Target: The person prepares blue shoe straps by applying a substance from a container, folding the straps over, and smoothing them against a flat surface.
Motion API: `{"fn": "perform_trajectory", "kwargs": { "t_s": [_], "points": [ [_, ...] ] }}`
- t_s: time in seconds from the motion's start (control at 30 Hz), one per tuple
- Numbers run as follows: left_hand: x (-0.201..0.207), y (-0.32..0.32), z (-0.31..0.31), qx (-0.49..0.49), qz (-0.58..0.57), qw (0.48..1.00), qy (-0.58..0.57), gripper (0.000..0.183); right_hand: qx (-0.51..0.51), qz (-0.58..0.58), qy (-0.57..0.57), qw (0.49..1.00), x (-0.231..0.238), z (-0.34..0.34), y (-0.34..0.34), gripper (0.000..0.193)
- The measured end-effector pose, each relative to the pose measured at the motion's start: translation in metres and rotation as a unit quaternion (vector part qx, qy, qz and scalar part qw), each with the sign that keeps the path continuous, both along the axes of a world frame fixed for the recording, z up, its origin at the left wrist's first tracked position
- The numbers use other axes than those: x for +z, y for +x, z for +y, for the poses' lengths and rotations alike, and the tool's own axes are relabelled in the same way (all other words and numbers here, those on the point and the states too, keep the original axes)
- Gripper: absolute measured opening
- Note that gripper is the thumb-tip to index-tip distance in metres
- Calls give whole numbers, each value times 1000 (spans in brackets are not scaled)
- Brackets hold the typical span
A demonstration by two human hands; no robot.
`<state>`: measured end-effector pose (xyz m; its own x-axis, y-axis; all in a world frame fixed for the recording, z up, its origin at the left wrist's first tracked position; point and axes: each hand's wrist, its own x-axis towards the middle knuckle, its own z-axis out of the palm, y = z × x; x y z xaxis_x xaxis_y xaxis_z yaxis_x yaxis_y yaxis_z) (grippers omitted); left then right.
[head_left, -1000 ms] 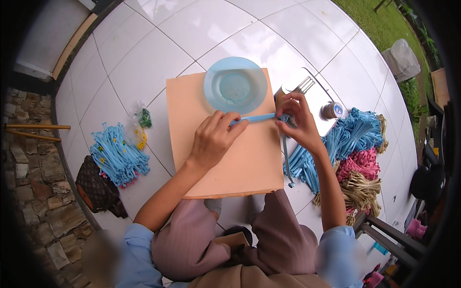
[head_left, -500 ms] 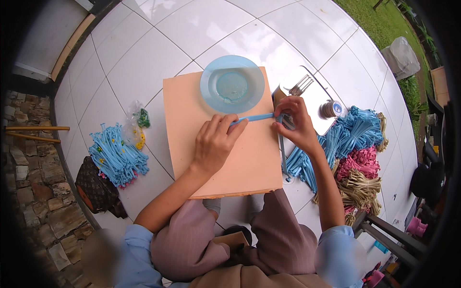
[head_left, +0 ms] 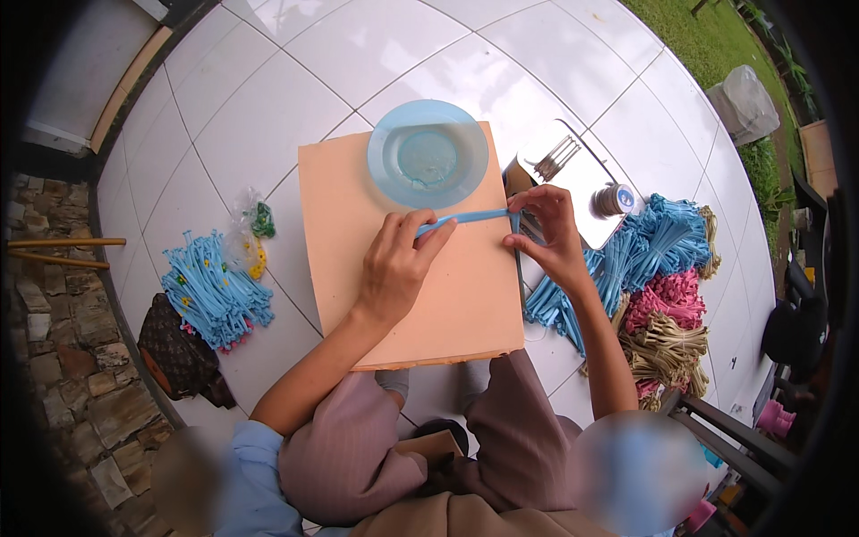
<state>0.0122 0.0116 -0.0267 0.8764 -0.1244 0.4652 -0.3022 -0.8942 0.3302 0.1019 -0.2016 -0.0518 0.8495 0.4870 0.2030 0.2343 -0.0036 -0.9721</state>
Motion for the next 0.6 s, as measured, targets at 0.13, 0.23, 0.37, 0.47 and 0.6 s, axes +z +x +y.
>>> {"fn": "perform_trajectory", "kwargs": {
  "t_s": [0.13,0.23,0.37,0.47,0.6],
  "points": [
    [0,0,-1,5,2,1000,-8,35,-5,-13,-4,1000,0,0,-1,62],
    [-1,1,-2,9,-9,1000,2,42,-15,-48,-56,997,-3,-3,-1,61],
    [-2,2,-2,9,-7,1000,24,36,-31,-83,-135,987,13,-4,-4,57],
    [-1,0,0,15,7,998,63,33,18,-251,-231,940,34,1,-2,53],
    [-2,0,1,15,10,997,79,36,72,-352,-315,879,44,4,-2,55]
  ]
}}
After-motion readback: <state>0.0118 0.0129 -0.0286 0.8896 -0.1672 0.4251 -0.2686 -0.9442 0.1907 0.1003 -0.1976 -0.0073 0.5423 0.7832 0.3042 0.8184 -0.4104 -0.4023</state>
